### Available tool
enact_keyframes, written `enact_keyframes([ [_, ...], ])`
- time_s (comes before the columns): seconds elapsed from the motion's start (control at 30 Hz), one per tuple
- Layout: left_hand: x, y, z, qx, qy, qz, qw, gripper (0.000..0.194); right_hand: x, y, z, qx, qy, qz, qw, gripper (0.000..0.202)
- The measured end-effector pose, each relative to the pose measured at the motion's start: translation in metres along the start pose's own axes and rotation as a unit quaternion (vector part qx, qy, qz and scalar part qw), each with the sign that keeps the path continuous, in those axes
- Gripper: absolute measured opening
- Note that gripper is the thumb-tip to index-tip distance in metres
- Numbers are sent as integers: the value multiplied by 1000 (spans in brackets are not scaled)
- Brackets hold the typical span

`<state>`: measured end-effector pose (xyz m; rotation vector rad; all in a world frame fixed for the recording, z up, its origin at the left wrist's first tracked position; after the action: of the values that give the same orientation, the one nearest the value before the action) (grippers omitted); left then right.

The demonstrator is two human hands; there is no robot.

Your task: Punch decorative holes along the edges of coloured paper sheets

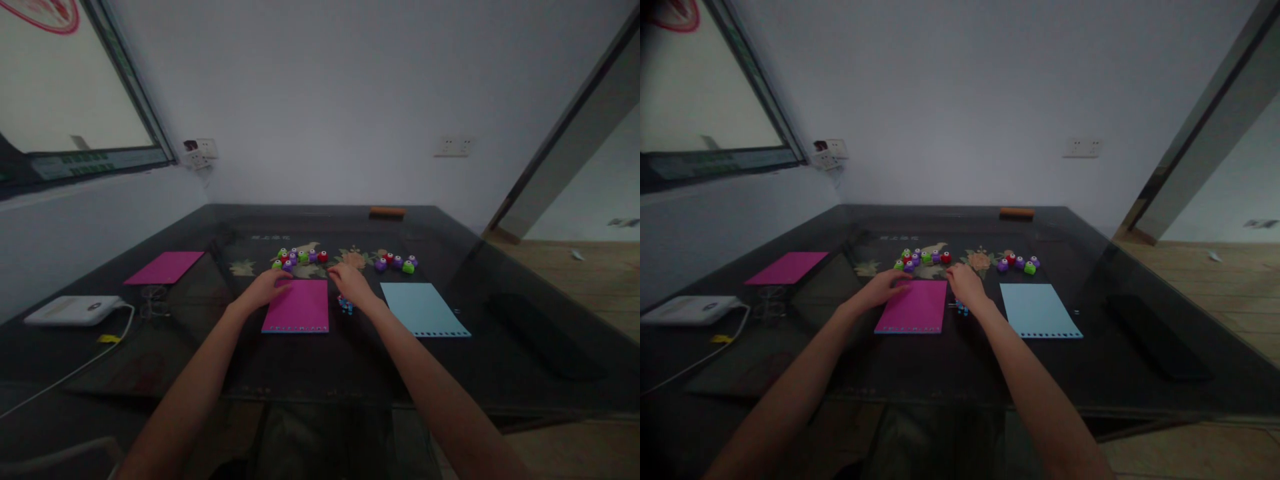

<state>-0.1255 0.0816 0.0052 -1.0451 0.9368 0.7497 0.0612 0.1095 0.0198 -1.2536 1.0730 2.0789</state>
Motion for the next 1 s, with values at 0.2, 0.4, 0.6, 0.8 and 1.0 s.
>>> enact_keyframes([
  [0.2,8,5,0,5,27,21,999,41,23,-6,-9,9,42,-84,996,36],
  [0.4,13,12,2,3,26,40,999,55,27,2,-9,12,38,-99,994,60],
  [0.6,17,20,3,-10,20,29,999,54,27,4,-8,9,20,-74,997,55],
  [0.8,15,17,5,-11,16,31,999,59,28,3,-7,11,8,-38,999,54],
  [1.0,12,14,4,-10,9,17,1000,54,30,5,-6,7,11,-20,1000,57],
])
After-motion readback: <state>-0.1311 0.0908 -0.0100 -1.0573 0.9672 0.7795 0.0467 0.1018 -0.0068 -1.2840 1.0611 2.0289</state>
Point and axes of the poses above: each hand's wrist, its own z-axis towards the middle knuckle, its own x-axis out of the palm, y = z × x, the point moved 8 cm from there along z, towards the middle knuckle, and after that the axes turned 1 degree about z, right-handed, at the moved point
